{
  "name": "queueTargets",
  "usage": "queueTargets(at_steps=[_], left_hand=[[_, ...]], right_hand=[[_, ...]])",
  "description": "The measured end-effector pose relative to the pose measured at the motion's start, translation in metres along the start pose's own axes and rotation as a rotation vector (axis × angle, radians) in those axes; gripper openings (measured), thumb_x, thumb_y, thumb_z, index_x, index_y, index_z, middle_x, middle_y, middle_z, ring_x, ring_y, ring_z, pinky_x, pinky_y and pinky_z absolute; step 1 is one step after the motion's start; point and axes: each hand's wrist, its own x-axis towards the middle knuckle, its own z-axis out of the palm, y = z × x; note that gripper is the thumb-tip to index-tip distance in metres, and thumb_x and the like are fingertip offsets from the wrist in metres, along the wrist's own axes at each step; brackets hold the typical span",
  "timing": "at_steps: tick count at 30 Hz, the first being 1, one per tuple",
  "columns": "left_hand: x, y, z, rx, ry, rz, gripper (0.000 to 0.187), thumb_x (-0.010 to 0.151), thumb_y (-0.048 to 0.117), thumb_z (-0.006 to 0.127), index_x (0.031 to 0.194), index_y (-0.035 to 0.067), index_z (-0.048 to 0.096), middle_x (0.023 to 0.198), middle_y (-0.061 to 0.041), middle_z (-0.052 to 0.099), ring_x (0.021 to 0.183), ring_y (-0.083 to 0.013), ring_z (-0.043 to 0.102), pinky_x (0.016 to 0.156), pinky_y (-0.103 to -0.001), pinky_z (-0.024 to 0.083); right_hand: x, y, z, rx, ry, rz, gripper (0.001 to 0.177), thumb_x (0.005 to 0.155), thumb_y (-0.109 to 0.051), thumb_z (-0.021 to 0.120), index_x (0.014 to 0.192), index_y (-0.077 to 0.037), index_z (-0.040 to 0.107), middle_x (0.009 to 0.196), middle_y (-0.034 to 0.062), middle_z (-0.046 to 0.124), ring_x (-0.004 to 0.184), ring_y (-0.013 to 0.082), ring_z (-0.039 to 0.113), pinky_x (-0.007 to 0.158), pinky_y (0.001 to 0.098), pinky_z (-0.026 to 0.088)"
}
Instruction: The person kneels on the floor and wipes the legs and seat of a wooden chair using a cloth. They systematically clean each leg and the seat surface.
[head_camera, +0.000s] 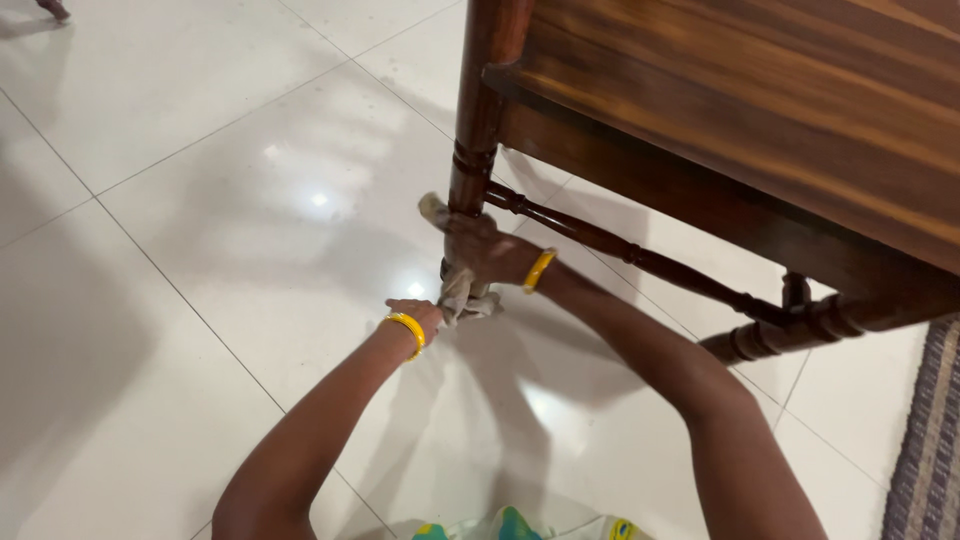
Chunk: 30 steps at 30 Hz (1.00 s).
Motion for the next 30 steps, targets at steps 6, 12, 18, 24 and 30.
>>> queueTargets(at_steps=[6,12,18,24,30], left_hand=[[-0.015,-0.022,-0.029,-0.238,0.211,-0.133,0.035,0.102,0.033,0.057,0.133,0.021,0.065,0.125,-0.007,0.071,0.118,-0.0289,0.067,0.098,-0.048,0.055],[0.057,-0.034,-0.045,-1.244,0.899,-0.239,0.044,0.100,0.038,0.057,0.134,0.013,0.067,0.115,-0.015,0.076,0.106,-0.0275,0.072,0.094,-0.039,0.054],[0.148,-0.024,-0.087,-2.286,0.817,0.398,0.060,0.105,0.047,0.044,0.137,0.000,0.065,0.119,-0.008,0.074,0.104,-0.0170,0.068,0.097,-0.031,0.054],[0.151,-0.020,-0.078,-2.262,0.706,0.338,0.049,0.109,0.048,0.047,0.117,0.004,0.065,0.105,-0.010,0.070,0.087,-0.0160,0.066,0.071,-0.031,0.056],[0.122,-0.017,-0.091,-1.898,0.828,0.185,0.076,0.112,0.060,0.027,0.125,-0.004,0.065,0.112,-0.013,0.065,0.101,-0.0229,0.060,0.084,-0.034,0.047]], right_hand=[[-0.028,0.024,-0.081,-0.120,-0.134,0.026,0.028,0.085,-0.013,0.070,0.100,0.010,0.075,0.112,0.0278,0.069,0.110,0.0401,0.068,0.093,0.0504,0.061],[0.009,0.061,-0.149,-0.152,0.023,-0.114,0.037,0.083,-0.013,0.072,0.108,0.014,0.074,0.121,0.0304,0.068,0.119,0.0421,0.064,0.105,0.0491,0.055],[0.050,0.095,-0.117,-0.260,-0.123,-0.092,0.053,0.063,-0.024,0.066,0.104,0.008,0.077,0.124,0.0249,0.071,0.126,0.0400,0.061,0.116,0.0486,0.041],[0.103,0.080,-0.080,0.041,-0.667,0.065,0.029,0.095,-0.019,0.064,0.096,0.007,0.078,0.101,0.0243,0.074,0.115,0.0488,0.064,0.110,0.0676,0.042],[0.057,0.080,-0.094,-0.260,-0.021,0.107,0.041,0.082,-0.018,0.069,0.116,0.003,0.074,0.123,0.0130,0.072,0.125,0.0292,0.064,0.116,0.0378,0.045]])
